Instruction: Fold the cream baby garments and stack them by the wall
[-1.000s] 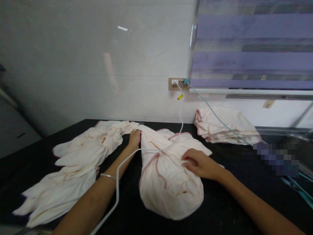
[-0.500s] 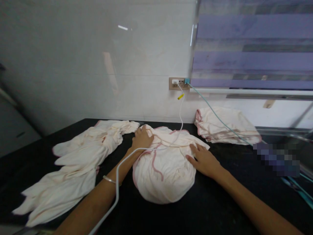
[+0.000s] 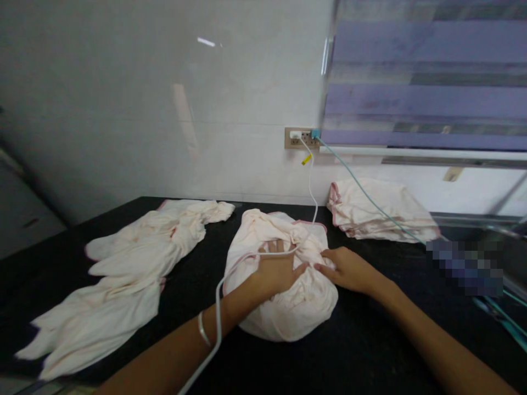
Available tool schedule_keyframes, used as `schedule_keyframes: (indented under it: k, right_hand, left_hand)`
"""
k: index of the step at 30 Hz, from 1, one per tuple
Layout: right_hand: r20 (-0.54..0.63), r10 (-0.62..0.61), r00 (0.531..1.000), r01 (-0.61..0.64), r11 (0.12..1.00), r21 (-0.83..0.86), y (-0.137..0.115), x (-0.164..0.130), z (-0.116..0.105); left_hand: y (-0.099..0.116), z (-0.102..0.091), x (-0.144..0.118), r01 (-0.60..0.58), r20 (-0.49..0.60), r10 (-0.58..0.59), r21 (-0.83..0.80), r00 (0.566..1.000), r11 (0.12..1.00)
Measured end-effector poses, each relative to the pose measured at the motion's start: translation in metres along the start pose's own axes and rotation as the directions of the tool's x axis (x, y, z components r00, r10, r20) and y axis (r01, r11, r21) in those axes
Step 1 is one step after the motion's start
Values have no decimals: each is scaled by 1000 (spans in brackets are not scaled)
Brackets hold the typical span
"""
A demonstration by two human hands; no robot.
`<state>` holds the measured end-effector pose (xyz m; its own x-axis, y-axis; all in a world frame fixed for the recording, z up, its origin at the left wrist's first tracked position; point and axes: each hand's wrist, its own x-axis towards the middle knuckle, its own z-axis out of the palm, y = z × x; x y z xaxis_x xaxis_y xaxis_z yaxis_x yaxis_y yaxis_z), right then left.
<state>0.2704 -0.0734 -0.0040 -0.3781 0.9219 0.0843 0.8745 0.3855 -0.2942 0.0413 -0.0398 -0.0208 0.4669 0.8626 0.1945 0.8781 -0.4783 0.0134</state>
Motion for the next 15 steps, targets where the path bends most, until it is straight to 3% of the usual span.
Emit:
schedule_keyframes:
  k: [2,4,7,9,11,13,15]
  right_hand:
    - [19,-159,987,156,981,113,-3,-2,-5]
    - [-32,-226,974,228,952,206,0,-2,-8]
    - [-258,-198,946,268,924,272,10,0,-7]
    - [-405,-155,901,284,916,282,17,2,-7]
    - [-484,-124,866,292,912,289,22,4,-7]
    - [-515,-114,849,293,914,281,25,5,-5]
    - [-512,-145,847,305,921,244,28,6,-2]
  left_hand:
    - [1,5,-3,-55,44,55,-12,997,998]
    - [-3,3,-2,-145,93,150,-60,984,988]
    - [-11,-4,2,-318,108,335,-149,936,936]
    - [-12,-11,5,-450,117,488,-250,865,858]
    - [-11,-18,7,-547,126,640,-411,758,729]
    - [-8,-26,8,-541,143,743,-600,654,590]
    - [-4,-33,9,-431,177,766,-739,618,518]
